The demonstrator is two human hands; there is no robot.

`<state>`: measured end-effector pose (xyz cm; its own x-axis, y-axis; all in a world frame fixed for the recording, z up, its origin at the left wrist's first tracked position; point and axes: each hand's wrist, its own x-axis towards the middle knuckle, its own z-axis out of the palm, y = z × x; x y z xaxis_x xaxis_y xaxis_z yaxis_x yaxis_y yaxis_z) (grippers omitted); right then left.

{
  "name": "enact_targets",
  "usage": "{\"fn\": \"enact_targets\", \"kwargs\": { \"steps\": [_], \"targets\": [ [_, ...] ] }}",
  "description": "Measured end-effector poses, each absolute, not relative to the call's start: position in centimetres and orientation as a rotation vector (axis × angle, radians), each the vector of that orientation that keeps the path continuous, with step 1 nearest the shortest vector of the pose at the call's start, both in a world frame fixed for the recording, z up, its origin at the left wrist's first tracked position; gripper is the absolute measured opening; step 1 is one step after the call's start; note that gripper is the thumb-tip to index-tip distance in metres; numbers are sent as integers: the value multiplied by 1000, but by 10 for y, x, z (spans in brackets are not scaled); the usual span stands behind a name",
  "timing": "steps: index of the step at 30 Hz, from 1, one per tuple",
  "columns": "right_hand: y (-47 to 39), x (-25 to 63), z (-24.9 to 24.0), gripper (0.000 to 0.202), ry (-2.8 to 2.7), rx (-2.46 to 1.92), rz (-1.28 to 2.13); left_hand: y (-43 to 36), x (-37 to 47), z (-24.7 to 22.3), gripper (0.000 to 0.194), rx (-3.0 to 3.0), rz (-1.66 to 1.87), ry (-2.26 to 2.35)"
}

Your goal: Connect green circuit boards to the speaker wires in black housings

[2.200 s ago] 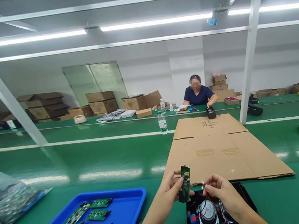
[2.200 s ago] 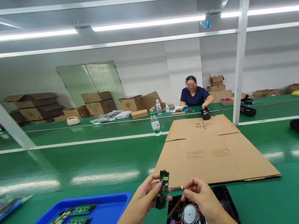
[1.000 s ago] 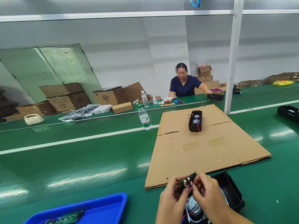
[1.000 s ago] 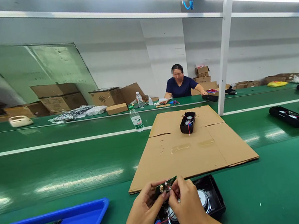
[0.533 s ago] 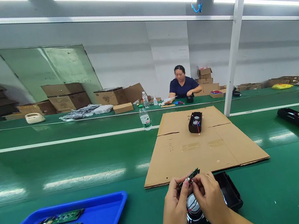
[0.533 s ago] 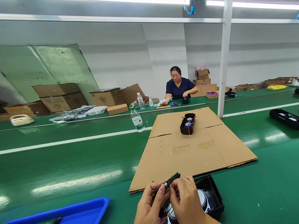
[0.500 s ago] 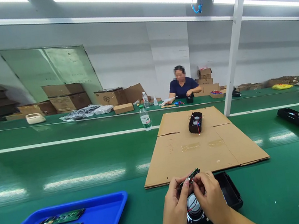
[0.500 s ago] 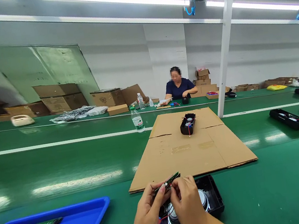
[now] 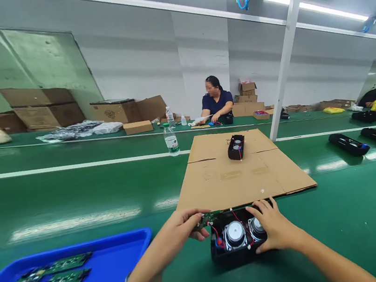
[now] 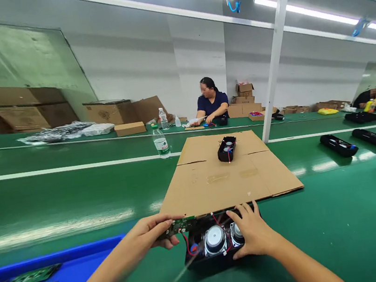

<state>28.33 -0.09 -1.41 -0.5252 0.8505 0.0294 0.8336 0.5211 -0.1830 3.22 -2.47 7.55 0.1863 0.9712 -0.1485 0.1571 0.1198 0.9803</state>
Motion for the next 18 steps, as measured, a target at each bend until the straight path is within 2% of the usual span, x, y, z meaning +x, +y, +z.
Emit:
{"fn": "enact_targets", "kwargs": {
  "steps": [4, 6, 9, 11, 13, 18],
  "targets": [
    [-11, 265, -18, 90, -2391, -1794, 55, -26, 21, 78, 9, 1313, 837, 1171],
    [-14, 258, -16, 85, -2369, -1861, 36, -27, 19, 78, 8, 1346, 740, 1105],
    [-19, 249, -12, 66, -2428, -1741, 79, -27, 25, 76, 27, 1314, 663, 955],
    [-19, 244, -10, 37, -2469, -1547, 164, -25, 33, 71, 43, 1237, 652, 902],
    [-16, 241, -7, 15, -2432, -1402, 271, -23, 43, 64, 51, 1141, 666, 887],
    [8, 241, 0, 17, -2192, -1334, 457, -21, 61, 53, 44, 953, 700, 756]
  ]
}}
